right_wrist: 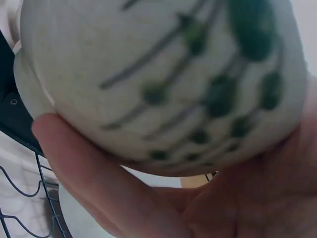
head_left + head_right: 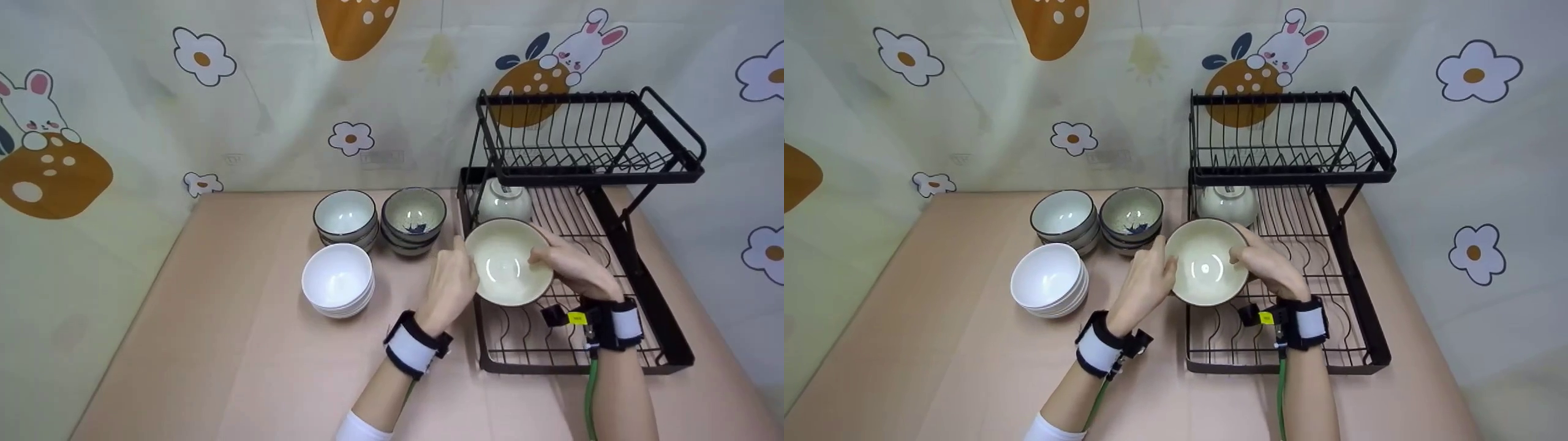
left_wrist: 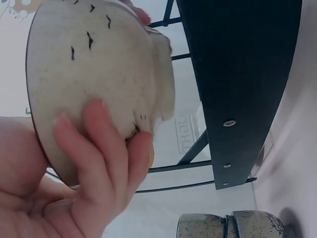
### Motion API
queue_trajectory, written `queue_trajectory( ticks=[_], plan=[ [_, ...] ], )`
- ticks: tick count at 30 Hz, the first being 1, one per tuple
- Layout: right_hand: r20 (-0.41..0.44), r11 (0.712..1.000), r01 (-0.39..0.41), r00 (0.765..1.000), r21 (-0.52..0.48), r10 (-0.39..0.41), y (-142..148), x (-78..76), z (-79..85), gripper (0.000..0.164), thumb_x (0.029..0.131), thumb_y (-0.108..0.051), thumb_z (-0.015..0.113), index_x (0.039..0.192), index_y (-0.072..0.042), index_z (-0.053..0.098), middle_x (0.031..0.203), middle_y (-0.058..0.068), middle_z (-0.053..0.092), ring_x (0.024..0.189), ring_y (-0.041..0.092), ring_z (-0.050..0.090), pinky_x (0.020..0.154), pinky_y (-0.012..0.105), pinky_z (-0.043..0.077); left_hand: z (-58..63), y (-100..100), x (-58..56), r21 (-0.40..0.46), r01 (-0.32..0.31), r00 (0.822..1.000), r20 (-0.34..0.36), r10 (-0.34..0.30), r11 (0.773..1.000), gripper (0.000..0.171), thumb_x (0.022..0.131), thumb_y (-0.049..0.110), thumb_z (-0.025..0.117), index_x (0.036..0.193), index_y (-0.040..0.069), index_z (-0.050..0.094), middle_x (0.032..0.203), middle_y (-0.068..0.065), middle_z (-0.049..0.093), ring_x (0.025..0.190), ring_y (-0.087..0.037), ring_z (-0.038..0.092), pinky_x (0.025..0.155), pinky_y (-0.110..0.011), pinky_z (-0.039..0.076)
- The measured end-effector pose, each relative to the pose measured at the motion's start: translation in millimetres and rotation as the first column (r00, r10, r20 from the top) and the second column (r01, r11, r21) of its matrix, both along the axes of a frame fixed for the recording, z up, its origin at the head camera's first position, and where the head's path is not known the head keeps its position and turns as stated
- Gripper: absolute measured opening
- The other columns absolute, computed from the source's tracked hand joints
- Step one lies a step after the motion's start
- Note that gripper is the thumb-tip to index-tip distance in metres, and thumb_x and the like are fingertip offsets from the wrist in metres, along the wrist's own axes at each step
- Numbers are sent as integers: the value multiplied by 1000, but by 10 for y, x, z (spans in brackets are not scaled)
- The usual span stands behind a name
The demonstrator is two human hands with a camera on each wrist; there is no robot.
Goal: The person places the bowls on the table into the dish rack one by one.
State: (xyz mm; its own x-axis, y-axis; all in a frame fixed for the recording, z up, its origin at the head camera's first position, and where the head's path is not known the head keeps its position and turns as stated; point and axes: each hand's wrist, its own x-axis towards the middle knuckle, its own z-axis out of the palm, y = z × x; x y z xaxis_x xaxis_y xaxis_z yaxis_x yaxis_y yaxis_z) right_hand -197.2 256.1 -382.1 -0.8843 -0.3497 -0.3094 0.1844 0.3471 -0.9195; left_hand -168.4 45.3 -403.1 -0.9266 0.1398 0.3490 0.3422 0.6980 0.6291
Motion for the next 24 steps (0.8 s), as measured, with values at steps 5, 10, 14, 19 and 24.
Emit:
queue_trajectory(
  ticks=[5,10,14,19,24],
  plan=[
    [-32,999,-4,999,35,5,63,-5,7,81,81,-3,43,153,-11,7,145,30,28,113,36,48,82,36,55,-40,43,-27,-61,15,993,120,-7,998,16,96,15,52,101,0,55,72,-13,65,59,-23,65,43,-19,46],
    [-88,992,35,996,119,-24,194,-11,9,75,86,-5,39,153,-8,5,151,31,20,122,48,41,89,48,53,-95,101,-49,-219,-1,973,223,51,976,34,100,34,42,95,7,62,74,-10,64,63,-24,64,52,-30,51],
    [-55,985,117,992,126,-111,332,-18,6,79,90,-9,39,152,-12,-10,158,23,-11,143,51,3,112,67,18,-196,221,-24,-341,8,964,253,84,940,38,98,39,46,103,4,60,78,-8,65,65,-21,63,55,-30,52],
    [-50,968,216,976,125,-211,462,-44,-5,81,96,-23,42,149,-14,-18,157,16,-21,144,45,1,115,63,16,-342,366,13,-508,-30,975,174,137,861,51,94,37,55,122,-5,55,75,-5,69,62,-18,64,50,-27,50],
    [-87,943,320,946,95,-313,536,-53,-28,75,98,-36,43,153,-13,-4,150,25,19,104,25,54,86,36,55,-449,447,21,-641,-112,980,56,192,760,55,83,27,67,126,-5,55,64,2,66,52,-11,60,39,-23,43]
  ],
)
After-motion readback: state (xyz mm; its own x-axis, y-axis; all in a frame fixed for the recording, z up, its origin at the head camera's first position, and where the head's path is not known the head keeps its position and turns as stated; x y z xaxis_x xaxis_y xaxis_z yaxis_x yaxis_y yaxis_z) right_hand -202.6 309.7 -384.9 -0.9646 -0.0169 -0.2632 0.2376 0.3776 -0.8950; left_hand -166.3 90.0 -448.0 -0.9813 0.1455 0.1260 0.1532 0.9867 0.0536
